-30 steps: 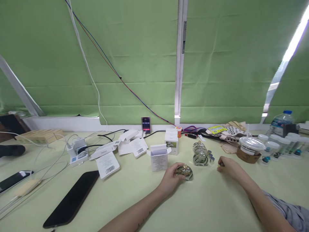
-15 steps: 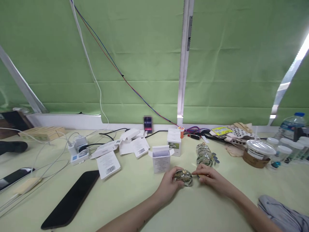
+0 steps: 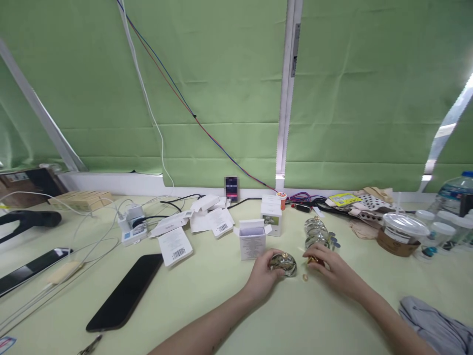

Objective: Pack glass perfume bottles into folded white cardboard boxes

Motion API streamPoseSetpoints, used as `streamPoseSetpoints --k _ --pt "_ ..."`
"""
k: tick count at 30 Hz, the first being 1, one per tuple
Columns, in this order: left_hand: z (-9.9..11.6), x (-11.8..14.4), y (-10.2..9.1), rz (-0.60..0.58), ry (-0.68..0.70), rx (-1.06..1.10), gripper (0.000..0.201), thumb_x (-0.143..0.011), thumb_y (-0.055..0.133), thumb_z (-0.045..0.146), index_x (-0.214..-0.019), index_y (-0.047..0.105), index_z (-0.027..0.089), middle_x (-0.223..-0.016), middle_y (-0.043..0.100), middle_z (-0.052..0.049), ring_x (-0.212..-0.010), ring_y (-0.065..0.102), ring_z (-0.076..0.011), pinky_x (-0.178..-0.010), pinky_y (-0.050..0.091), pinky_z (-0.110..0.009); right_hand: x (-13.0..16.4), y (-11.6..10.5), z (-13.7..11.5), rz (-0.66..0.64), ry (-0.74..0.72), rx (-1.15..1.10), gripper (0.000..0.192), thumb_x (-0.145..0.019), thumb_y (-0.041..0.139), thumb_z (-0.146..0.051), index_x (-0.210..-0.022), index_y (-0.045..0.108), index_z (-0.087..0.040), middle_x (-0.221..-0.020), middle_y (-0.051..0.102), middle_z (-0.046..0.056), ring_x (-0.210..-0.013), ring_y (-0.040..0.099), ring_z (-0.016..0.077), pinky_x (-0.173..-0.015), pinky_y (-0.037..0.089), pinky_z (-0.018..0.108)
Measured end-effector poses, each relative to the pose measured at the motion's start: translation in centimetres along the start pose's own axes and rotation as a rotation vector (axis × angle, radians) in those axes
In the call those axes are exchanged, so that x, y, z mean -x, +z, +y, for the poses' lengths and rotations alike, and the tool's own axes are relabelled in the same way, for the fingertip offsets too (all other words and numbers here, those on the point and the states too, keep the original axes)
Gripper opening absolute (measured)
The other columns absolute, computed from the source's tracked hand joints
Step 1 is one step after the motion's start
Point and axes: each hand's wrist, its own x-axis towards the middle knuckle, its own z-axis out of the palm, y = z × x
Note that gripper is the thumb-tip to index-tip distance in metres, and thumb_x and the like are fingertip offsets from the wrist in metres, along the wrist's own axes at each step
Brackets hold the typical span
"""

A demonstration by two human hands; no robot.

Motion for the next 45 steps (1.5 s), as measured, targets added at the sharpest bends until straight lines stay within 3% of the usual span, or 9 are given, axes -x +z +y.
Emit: streamPoseSetpoints --k 6,10,16,19,23,28,33,39,45 --pt "-0.2 0.0 0.1 0.017 0.008 -0.015 0.039 -0.059 0.061 0.001 -0.094 0.066 0.018 -0.096 0.068 -0.004 -0.095 0.059 -0.0234 -0.087 0.044 -0.034 0.4 -1.1 1.2 -0.029 -0.083 0.244 0.018 -0.086 0.055 -0.031 -0.1 0.063 -0.025 -0.098 0.063 0.007 -0.09 0.058 0.0236 -0.075 0.046 0.036" --pt "-0.2 0.1 0.1 0.054 0.015 0.009 0.038 -0.063 0.061 0.005 -0.098 0.066 0.018 -0.102 0.067 -0.006 -0.1 0.058 -0.0244 -0.092 0.043 -0.037 0.2 -0.9 -0.3 0.059 -0.238 0.324 0.018 -0.089 0.052 -0.035 -0.093 0.066 -0.024 -0.095 0.063 0.009 -0.089 0.056 0.0233 -0.076 0.043 0.037" --pt "0.2 0.0 0.1 0.1 0.031 0.081 0.033 -0.067 0.07 0.016 -0.099 0.065 0.017 -0.107 0.066 -0.008 -0.104 0.057 -0.0251 -0.094 0.042 -0.038 0.2 0.9 -2.2 -0.037 -0.279 0.429 0.017 -0.089 0.05 -0.026 -0.077 0.061 -0.022 -0.082 0.061 0.006 -0.081 0.053 0.0211 -0.071 0.04 0.034" --pt "0.6 0.2 0.2 0.073 0.019 0.101 0.033 -0.067 0.073 0.022 -0.099 0.064 0.017 -0.109 0.066 -0.01 -0.102 0.058 -0.025 -0.092 0.043 -0.038 0.1 1.3 -2.1 -0.045 -0.215 0.255 0.018 -0.092 0.041 -0.023 -0.083 0.057 -0.022 -0.085 0.061 0.006 -0.079 0.055 0.019 -0.071 0.043 0.032" --pt "0.8 0.5 0.5 -0.062 -0.005 0.202 0.04 -0.068 0.075 0.03 -0.103 0.06 0.018 -0.103 0.068 -0.01 -0.092 0.062 -0.0215 -0.08 0.046 -0.034 -0.2 1.1 -1.9 0.083 -0.034 -0.064 0.016 -0.093 0.04 -0.03 -0.095 0.054 -0.022 -0.088 0.063 0.006 -0.078 0.06 0.018 -0.071 0.047 0.031" --pt "1.1 0.6 0.8 -0.155 -0.084 0.219 0.044 -0.063 0.08 0.031 -0.101 0.063 0.016 -0.095 0.069 -0.009 -0.086 0.062 -0.0206 -0.075 0.045 -0.031 -0.3 1.3 -2.0 0.184 0.049 -0.226 0.028 -0.094 0.037 -0.04 -0.099 0.058 -0.023 -0.081 0.064 0.005 -0.073 0.062 0.0184 -0.07 0.048 0.032" --pt "1.5 1.0 0.8 -0.191 0.003 0.052 0.037 -0.068 0.075 0.025 -0.102 0.066 0.016 -0.11 0.066 -0.011 -0.103 0.059 -0.0249 -0.086 0.045 -0.032 -0.4 1.5 -1.7 0.196 0.139 -0.357 0.026 -0.09 0.045 -0.042 -0.102 0.056 -0.022 -0.088 0.065 0.005 -0.076 0.063 0.0189 -0.07 0.049 0.032" --pt "2.5 2.2 1.0 -0.263 0.151 -0.305 0.034 -0.079 0.063 0.025 -0.113 0.064 0.021 -0.112 0.067 -0.006 -0.102 0.059 -0.0222 -0.087 0.046 -0.03 -0.4 0.7 -1.8 0.152 0.159 -0.465 0.023 -0.086 0.052 -0.039 -0.092 0.065 -0.022 -0.08 0.061 0.003 -0.075 0.059 0.0181 -0.07 0.046 0.03" --pt "2.2 1.9 0.8 -0.251 0.146 -0.334 0.034 -0.079 0.064 0.024 -0.112 0.063 0.02 -0.109 0.067 -0.005 -0.097 0.061 -0.0199 -0.086 0.046 -0.028 -0.4 0.4 -2.3 0.095 0.116 -0.524 0.023 -0.087 0.05 -0.036 -0.095 0.069 -0.024 -0.09 0.057 0.003 -0.082 0.057 0.0167 -0.077 0.044 0.029"
